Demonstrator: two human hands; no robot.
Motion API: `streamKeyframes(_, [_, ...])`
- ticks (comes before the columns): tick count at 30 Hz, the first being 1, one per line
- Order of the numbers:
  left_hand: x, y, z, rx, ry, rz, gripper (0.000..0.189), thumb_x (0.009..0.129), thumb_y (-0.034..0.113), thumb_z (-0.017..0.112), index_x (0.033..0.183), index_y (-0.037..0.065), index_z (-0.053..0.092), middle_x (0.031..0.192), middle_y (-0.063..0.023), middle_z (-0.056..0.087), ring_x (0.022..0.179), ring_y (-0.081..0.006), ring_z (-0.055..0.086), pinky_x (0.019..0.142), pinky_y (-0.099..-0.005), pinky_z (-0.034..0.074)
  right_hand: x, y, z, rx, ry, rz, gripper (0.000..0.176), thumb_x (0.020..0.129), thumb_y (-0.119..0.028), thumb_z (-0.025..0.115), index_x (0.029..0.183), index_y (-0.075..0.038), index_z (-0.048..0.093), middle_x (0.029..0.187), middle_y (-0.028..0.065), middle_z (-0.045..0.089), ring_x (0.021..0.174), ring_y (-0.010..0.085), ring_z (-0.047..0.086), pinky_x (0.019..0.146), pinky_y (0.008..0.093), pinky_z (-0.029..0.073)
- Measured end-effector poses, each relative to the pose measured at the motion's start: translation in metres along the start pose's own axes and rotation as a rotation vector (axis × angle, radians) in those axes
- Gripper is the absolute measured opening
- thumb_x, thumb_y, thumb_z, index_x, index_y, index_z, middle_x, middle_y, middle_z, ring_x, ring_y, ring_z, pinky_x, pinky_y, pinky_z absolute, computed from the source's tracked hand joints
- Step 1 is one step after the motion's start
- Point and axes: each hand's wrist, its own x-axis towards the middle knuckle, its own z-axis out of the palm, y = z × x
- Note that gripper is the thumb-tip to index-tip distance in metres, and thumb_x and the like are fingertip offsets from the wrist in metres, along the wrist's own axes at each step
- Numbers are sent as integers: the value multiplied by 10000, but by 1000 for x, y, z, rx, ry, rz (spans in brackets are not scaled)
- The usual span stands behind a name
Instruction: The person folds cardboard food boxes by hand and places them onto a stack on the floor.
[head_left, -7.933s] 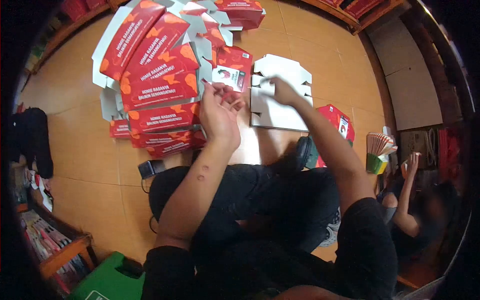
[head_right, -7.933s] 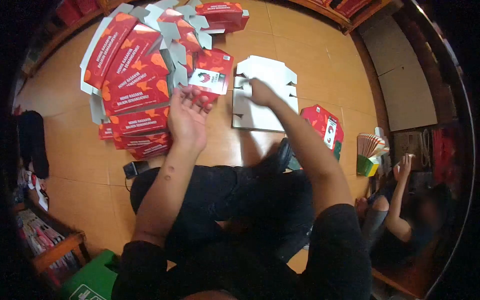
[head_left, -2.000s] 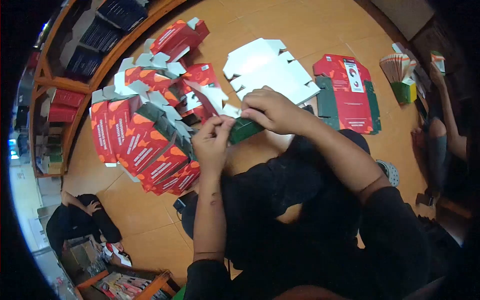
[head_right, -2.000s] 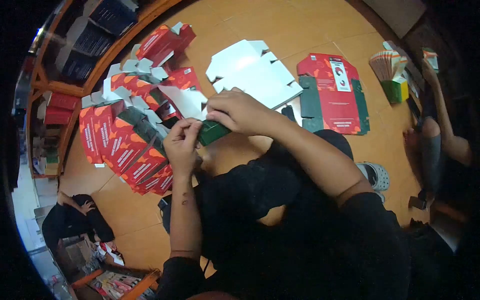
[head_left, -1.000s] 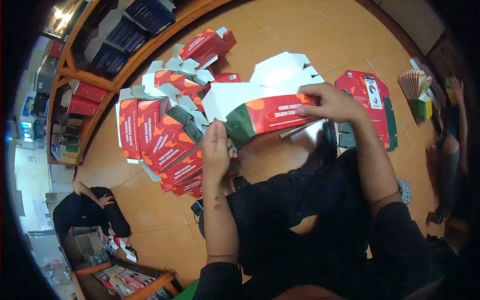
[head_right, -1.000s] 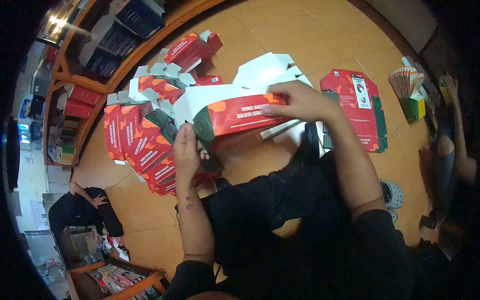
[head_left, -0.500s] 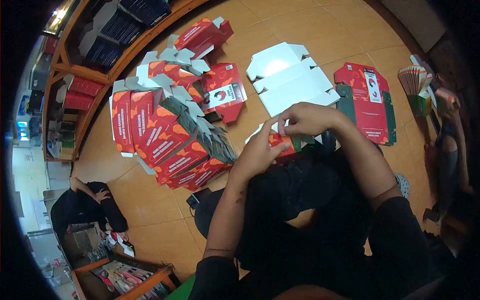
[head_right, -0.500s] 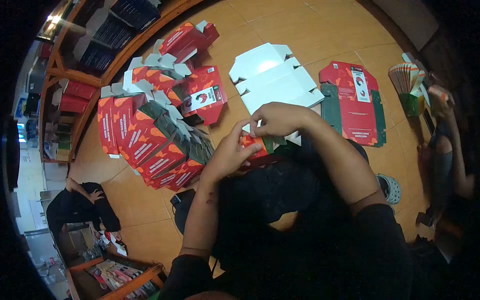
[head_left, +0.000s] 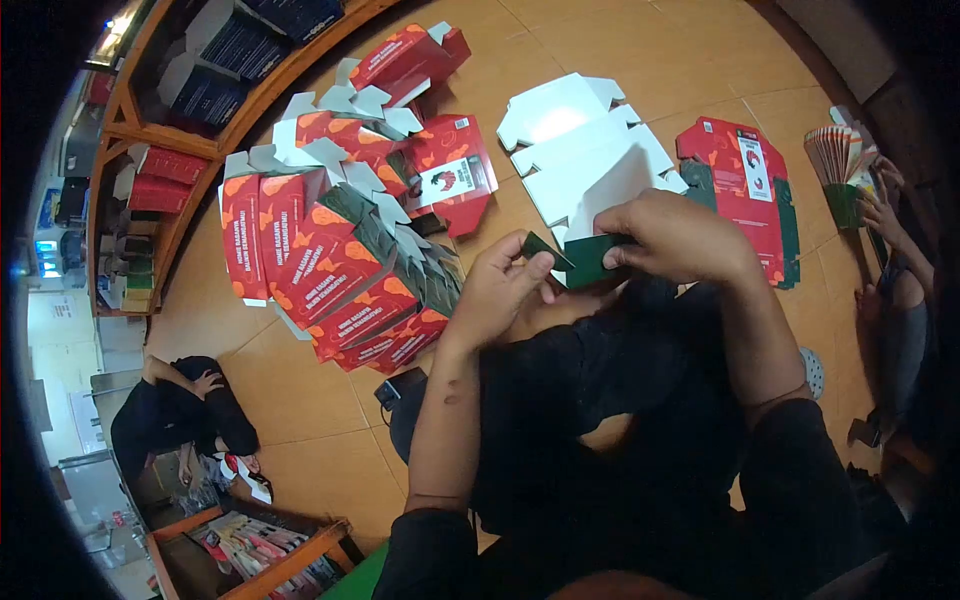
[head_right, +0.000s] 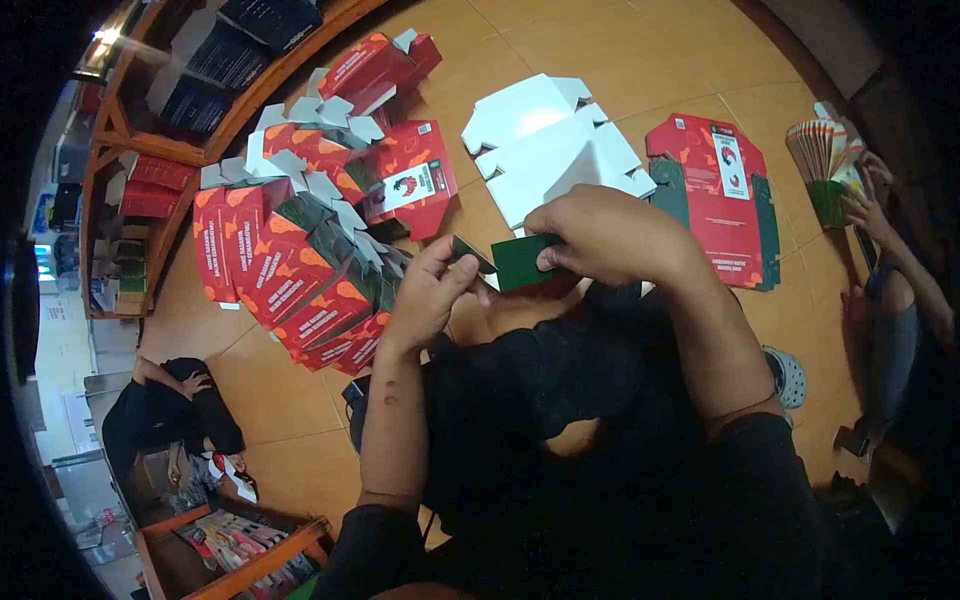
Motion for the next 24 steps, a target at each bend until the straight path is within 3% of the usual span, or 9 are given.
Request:
streamKeyframes(5, [7,-6,11,280,56,-137,265,958,248,618,971,-16,608,782,-63,628,669,-128,603,626,-260,478,18,17,25,-70,-254,84,254,929,-236,544,950,2,630,858,237,648,870,415,629,776,483,467])
streamKeyframes(7, [6,8,23,912,118,-165,313,910,280,671,928,-30,625,723,-115,610,652,-156,597,620,-308,467,29,26,41,-70,-318,69,256,926,-230,534,958,6,629,871,240,652,873,414,632,789,477,471])
streamKeyframes(8, [6,4,23,908,112,-167,313,910,280,671,928,-30,625,723,-115,610,652,-156,597,620,-308,467,32,30,44,-78,-374,47,259,923,-223,525,967,10,629,885,243,656,876,413,635,802,471,474])
streamKeyframes(10, [4,-8,19,864,208,-158,357,857,329,691,921,-20,649,752,-235,630,700,-373,635,673,-412,488,33,31,47,-56,-406,13,254,900,-197,530,969,17,648,892,233,667,877,393,642,798,459,479])
streamKeyframes(14, [7,-15,8,873,330,-114,337,866,317,681,930,-12,651,786,-236,650,748,-387,653,686,-426,491,36,33,39,29,-483,50,223,833,-119,559,964,30,663,898,208,686,878,344,659,782,426,488])
streamKeyframes(17, [7,-15,13,952,291,-67,325,876,296,686,974,-11,647,763,-189,649,701,-300,646,645,-379,479,43,30,42,-8,-419,79,207,825,-88,584,1004,8,621,857,174,683,856,338,656,758,428,483])
streamKeyframes(19, [6,-19,18,976,182,-52,328,878,308,661,1006,5,652,815,-232,660,797,-402,652,717,-446,496,46,39,51,28,-364,75,222,808,-56,579,1022,-4,606,848,153,687,843,327,658,742,421,481])
streamKeyframes(20, [5,-22,19,974,184,-52,328,878,308,661,1006,5,652,815,-232,660,797,-402,652,717,-446,496,48,43,56,65,-307,69,250,791,-24,575,1040,-15,591,839,133,690,830,315,659,727,414,479])
streamKeyframes(24, [8,-38,13,925,170,-16,291,882,274,676,979,1,647,793,-172,653,643,-297,635,617,-381,478,53,49,61,99,-248,84,250,744,6,588,991,-22,608,873,138,695,839,299,664,715,395,489])
